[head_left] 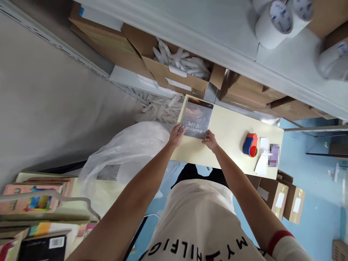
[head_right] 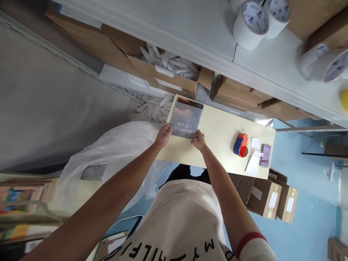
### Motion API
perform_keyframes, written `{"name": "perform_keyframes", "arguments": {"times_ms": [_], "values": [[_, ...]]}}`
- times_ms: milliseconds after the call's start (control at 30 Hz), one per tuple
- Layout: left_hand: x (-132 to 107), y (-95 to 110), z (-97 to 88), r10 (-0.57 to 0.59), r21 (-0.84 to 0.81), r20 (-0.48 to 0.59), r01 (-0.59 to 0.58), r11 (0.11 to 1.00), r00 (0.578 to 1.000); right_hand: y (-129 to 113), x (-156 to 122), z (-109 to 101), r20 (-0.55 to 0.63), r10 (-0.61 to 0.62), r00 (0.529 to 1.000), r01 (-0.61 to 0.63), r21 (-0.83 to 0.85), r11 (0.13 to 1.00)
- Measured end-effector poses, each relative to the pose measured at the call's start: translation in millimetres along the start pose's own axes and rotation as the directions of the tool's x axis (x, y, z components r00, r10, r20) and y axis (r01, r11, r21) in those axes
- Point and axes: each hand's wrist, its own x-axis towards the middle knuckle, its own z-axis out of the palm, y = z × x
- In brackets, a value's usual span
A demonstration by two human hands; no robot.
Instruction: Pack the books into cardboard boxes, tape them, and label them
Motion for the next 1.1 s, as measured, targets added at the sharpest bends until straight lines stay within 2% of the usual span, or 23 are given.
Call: {"name": "perform_keyframes", "arguments": {"times_ms": [100, 133, 233, 333, 400, 467, 567, 700, 833, 967, 1100], "values": [[-12, 2, -2.2, -0.041, -0.025, -0.007, 0.041, 0.999, 0.999, -1, -32, -12, 0.004, 0.208, 0.978, -0.204, 0.195, 0.959], [-20, 1, -2.8, -0.057, -0.008, -0.026, 0.057, 0.998, 0.998, 3, -48, -18, -0.004, 0.234, 0.972, -0.226, 0.243, 0.943], [-59, -9, -3.5, -0.067, 0.023, -0.018, 0.067, 0.997, 0.998, 24, -107, -44, 0.003, 0.256, 0.967, -0.242, 0.337, 0.91], [-106, -22, -3.6, -0.1, 0.057, 0.019, 0.099, 0.993, 0.995, 50, -163, -74, -0.101, 0.318, 0.943, -0.254, 0.399, 0.881], [-132, -27, -4.0, -0.118, 0.05, 0.059, 0.115, 0.992, 0.991, 62, -189, -91, -0.167, 0.378, 0.911, -0.276, 0.434, 0.857], [-151, -25, -4.4, -0.158, 0.017, 0.091, 0.157, 0.987, 0.983, 66, -204, -102, -0.209, 0.398, 0.893, -0.278, 0.439, 0.855], [-160, -11, -4.9, -0.183, -0.053, 0.086, 0.188, 0.981, 0.979, 60, -205, -109, -0.205, 0.374, 0.905, -0.267, 0.411, 0.872], [-158, 16, -5.1, -0.139, -0.128, -0.033, 0.134, 0.983, 0.99, 43, -188, -106, -0.072, 0.258, 0.963, -0.216, 0.363, 0.906], [-169, 33, 2.2, -0.113, -0.162, -0.105, 0.095, 0.982, 0.988, 35, -173, -103, 0.057, 0.122, 0.991, -0.134, 0.299, 0.945], [-211, 33, 23.8, -0.124, -0.147, -0.194, 0.097, 0.984, 0.973, 37, -163, -105, 0.185, 0.011, 0.983, -0.062, 0.271, 0.961], [-280, 25, 50.7, -0.188, -0.172, -0.225, 0.151, 0.973, 0.956, 38, -157, -104, 0.289, -0.05, 0.956, -0.022, 0.238, 0.971]]}}
